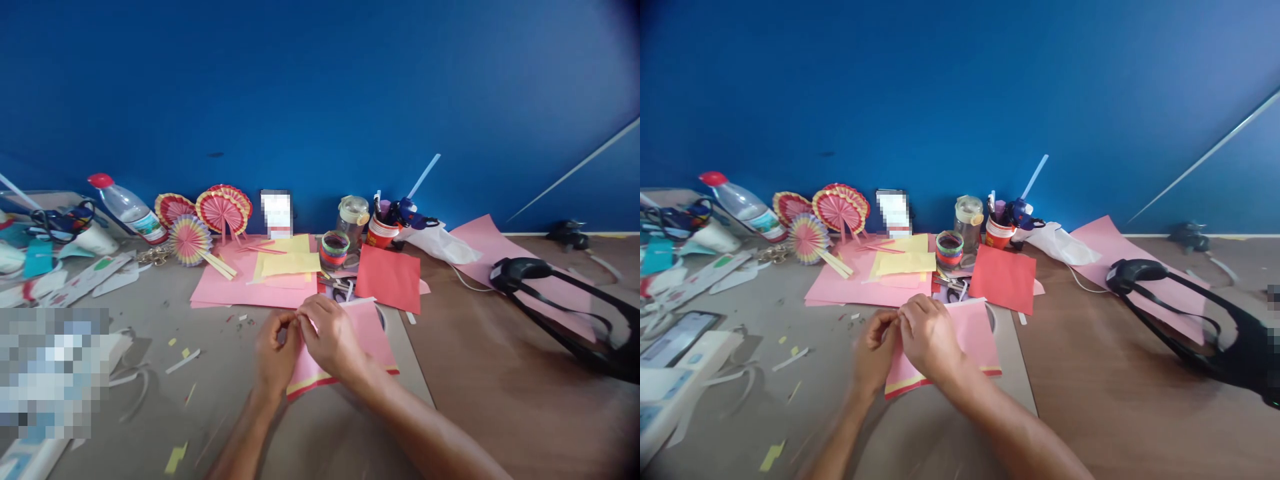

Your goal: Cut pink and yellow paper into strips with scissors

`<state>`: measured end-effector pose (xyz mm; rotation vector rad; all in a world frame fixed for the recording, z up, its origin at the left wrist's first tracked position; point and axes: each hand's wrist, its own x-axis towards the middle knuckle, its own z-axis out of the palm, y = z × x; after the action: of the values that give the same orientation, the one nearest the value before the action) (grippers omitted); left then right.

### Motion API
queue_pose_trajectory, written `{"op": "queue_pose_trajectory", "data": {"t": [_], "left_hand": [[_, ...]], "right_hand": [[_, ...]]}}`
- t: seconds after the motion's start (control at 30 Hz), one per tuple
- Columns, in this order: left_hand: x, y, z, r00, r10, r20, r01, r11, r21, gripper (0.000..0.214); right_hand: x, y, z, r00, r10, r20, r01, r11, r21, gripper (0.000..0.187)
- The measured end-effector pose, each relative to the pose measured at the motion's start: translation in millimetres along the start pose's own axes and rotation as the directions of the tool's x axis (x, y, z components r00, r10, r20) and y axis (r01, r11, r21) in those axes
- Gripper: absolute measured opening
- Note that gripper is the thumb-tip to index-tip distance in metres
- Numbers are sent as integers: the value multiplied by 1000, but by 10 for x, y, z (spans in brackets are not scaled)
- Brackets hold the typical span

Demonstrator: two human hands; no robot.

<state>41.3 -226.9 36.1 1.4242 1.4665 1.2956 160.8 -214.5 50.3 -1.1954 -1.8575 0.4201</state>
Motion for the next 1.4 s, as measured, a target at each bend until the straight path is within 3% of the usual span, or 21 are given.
{"op": "queue_pose_trajectory", "data": {"t": [0.1,0.2,0.37,0.53,0.7,0.97,1.07,1.2,1.4], "left_hand": [[-8,-43,-1,999,30,17,-30,999,32,11],[-7,-26,6,999,-39,29,39,999,9,14],[3,73,11,986,-155,58,158,987,-41,19],[16,116,-4,962,-259,82,266,959,-96,25],[20,86,-24,935,-332,124,348,927,-139,29],[30,64,-43,904,-398,155,425,875,-231,29],[34,86,-44,901,-408,147,433,868,-244,28],[26,89,-48,908,-406,104,419,869,-261,28],[5,31,-39,918,-377,126,398,874,-280,29]], "right_hand": [[14,19,4,999,51,4,-51,997,51,15],[44,41,-25,978,203,54,-210,957,201,12],[102,51,-85,893,412,180,-449,837,313,9],[139,67,-119,800,522,295,-599,680,423,7],[150,92,-120,731,564,385,-673,501,544,5],[137,159,-81,692,563,451,-686,320,654,4],[128,155,-69,698,558,449,-680,322,659,4],[109,116,-59,742,557,373,-643,436,630,7],[90,68,-41,777,552,302,-617,574,539,8]]}}
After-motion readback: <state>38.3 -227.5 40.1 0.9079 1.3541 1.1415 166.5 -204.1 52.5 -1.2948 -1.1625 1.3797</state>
